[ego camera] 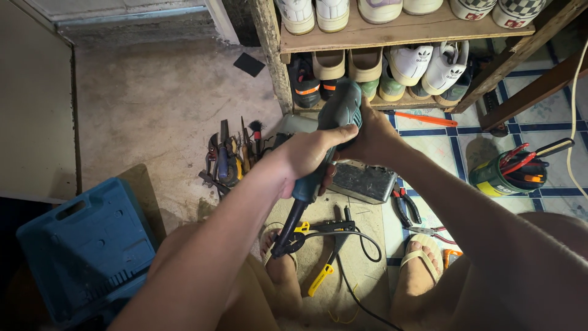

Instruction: Repairing a metal box using a power drill and pliers.

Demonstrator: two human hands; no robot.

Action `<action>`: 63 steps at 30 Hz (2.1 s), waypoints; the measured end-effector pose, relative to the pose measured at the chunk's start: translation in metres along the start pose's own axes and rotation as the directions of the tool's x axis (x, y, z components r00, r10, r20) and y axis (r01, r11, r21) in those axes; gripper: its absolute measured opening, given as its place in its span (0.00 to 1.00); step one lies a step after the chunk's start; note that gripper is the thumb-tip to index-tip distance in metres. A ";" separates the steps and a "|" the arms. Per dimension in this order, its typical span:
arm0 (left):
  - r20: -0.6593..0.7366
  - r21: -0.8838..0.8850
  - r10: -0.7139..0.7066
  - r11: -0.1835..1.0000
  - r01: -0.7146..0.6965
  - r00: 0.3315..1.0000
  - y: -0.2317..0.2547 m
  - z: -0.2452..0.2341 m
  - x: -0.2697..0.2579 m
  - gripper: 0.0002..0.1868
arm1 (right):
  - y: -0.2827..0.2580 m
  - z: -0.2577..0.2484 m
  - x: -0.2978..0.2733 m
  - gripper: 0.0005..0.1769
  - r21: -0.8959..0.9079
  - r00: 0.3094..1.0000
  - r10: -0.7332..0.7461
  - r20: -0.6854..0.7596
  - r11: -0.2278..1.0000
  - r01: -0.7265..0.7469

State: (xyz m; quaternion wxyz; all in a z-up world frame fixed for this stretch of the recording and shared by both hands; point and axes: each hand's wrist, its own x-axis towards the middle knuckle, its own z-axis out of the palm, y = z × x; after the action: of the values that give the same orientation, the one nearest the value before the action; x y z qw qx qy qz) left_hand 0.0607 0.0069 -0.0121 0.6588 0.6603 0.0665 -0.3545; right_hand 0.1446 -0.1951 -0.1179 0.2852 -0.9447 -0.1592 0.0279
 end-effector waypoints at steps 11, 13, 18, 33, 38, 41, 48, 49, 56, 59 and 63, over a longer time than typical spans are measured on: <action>-0.057 0.007 0.020 1.000 -0.019 0.998 -0.004 0.006 -0.007 0.28 | 0.008 0.008 0.005 0.88 -0.043 0.999 -0.045 0.024 0.998 0.046; -0.084 0.021 0.037 0.999 -0.035 0.996 -0.001 0.008 -0.016 0.28 | -0.005 -0.004 -0.001 0.89 -0.078 0.999 -0.034 -0.017 0.996 0.033; -0.172 0.108 0.166 0.983 -0.149 0.971 -0.003 0.016 -0.040 0.28 | -0.034 -0.028 -0.018 0.69 -0.001 0.991 -0.125 -0.042 0.992 0.125; -0.359 0.092 0.204 0.979 -0.183 0.911 0.003 -0.004 -0.071 0.17 | 0.094 0.079 -0.045 0.32 -0.235 0.993 -0.074 -0.095 0.971 0.050; -0.328 0.150 0.161 0.982 -0.116 0.931 0.006 0.000 -0.076 0.16 | 0.101 0.096 -0.038 0.18 -0.344 0.947 -0.262 -0.187 0.920 0.186; -0.304 0.169 0.122 0.983 -0.072 0.945 0.011 0.004 -0.079 0.16 | 0.111 0.101 -0.027 0.11 -0.490 0.921 -0.372 -0.111 0.827 0.275; -0.282 0.081 0.138 0.990 -0.119 0.949 0.015 0.010 -0.081 0.17 | 0.137 0.113 -0.016 0.09 -0.646 0.872 -0.488 0.036 0.655 0.393; -0.282 0.083 0.137 0.990 -0.119 0.950 0.015 0.009 -0.080 0.17 | 0.125 0.105 -0.016 0.09 -0.645 0.872 -0.487 0.035 0.656 0.392; -0.295 0.123 0.141 0.986 -0.109 0.945 0.014 0.012 -0.080 0.19 | 0.081 0.082 -0.008 0.17 -0.540 0.955 -0.246 0.167 0.788 0.297; -0.280 0.079 0.174 0.984 -0.158 0.944 0.010 0.010 -0.079 0.20 | 0.082 0.094 -0.003 0.16 -0.547 0.966 -0.147 0.211 0.802 0.241; -0.238 0.025 0.208 0.978 -0.208 0.949 0.011 0.011 -0.082 0.18 | 0.088 0.101 0.002 0.12 -0.576 0.972 -0.121 0.201 0.788 0.217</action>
State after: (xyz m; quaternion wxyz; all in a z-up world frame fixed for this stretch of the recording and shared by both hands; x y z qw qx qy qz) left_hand 0.0018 0.0262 0.0435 0.6799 0.7012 0.0755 -0.2011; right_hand 0.1569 -0.2103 -0.2505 -0.0366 -0.9631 -0.2656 0.0233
